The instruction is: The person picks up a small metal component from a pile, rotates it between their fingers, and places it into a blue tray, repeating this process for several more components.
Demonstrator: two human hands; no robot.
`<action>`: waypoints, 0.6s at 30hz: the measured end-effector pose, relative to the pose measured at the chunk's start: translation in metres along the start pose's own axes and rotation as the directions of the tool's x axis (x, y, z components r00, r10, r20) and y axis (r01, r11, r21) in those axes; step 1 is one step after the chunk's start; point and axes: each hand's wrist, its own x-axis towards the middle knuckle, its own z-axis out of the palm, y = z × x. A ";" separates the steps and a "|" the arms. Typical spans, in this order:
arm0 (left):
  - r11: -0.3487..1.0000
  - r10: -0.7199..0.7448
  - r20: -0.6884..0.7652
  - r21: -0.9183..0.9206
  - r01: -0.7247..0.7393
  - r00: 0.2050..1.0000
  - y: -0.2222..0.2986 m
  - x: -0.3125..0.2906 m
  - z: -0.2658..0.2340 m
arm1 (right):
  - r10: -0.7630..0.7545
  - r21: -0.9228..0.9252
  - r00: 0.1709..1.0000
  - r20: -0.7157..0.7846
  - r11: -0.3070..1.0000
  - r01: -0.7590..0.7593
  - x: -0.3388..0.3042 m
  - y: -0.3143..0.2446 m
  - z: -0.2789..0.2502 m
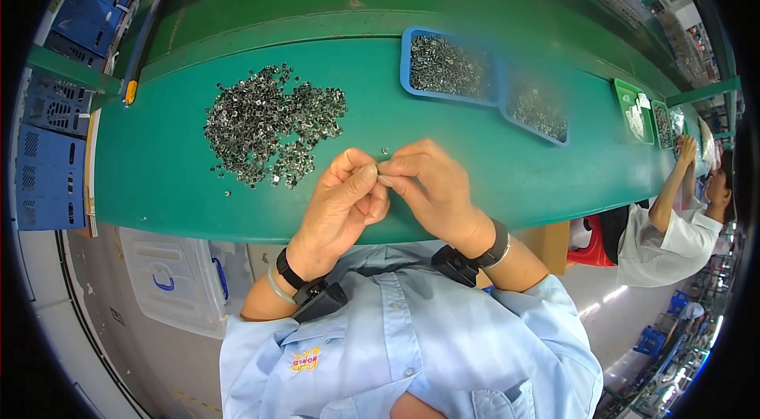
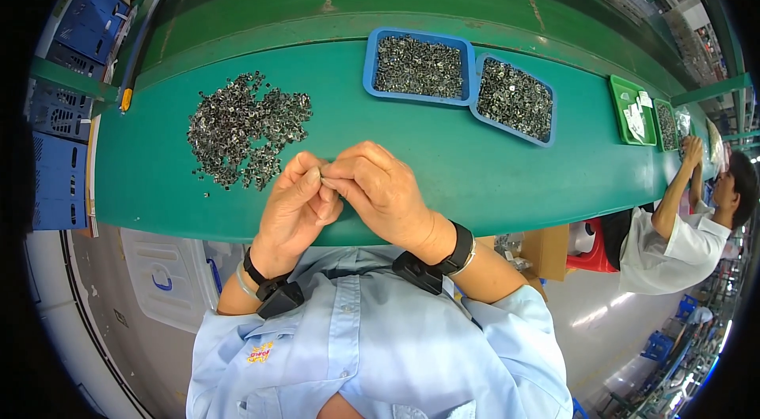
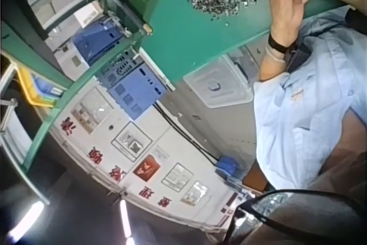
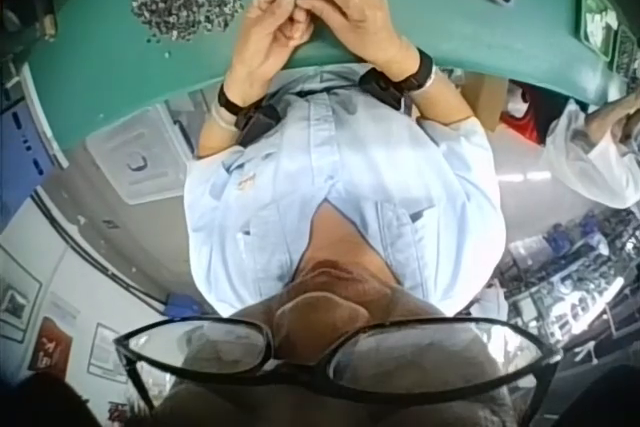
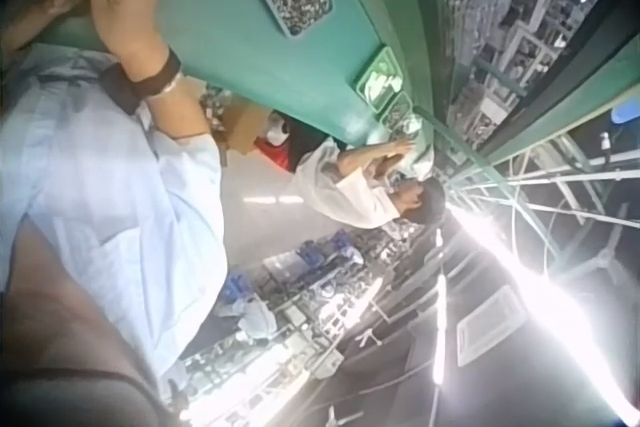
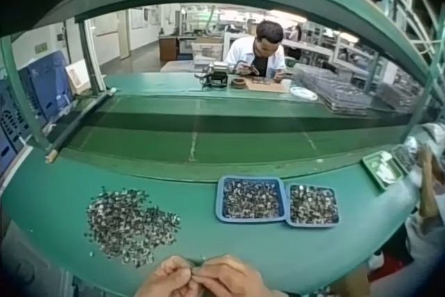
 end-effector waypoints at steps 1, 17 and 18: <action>0.999 0.002 -0.025 0.045 -0.001 1.000 0.001 0.001 0.000 | -0.016 -0.032 1.000 0.012 0.999 0.017 0.000 0.002 -0.001; 0.996 -0.006 0.073 -0.091 0.013 0.997 -0.001 -0.003 0.008 | 0.046 0.207 0.999 -0.015 0.977 -0.042 0.007 -0.004 -0.003; 0.994 -0.007 0.083 -0.104 0.015 0.997 -0.001 -0.003 0.008 | 0.035 0.200 0.999 -0.008 0.979 -0.032 0.008 -0.004 -0.003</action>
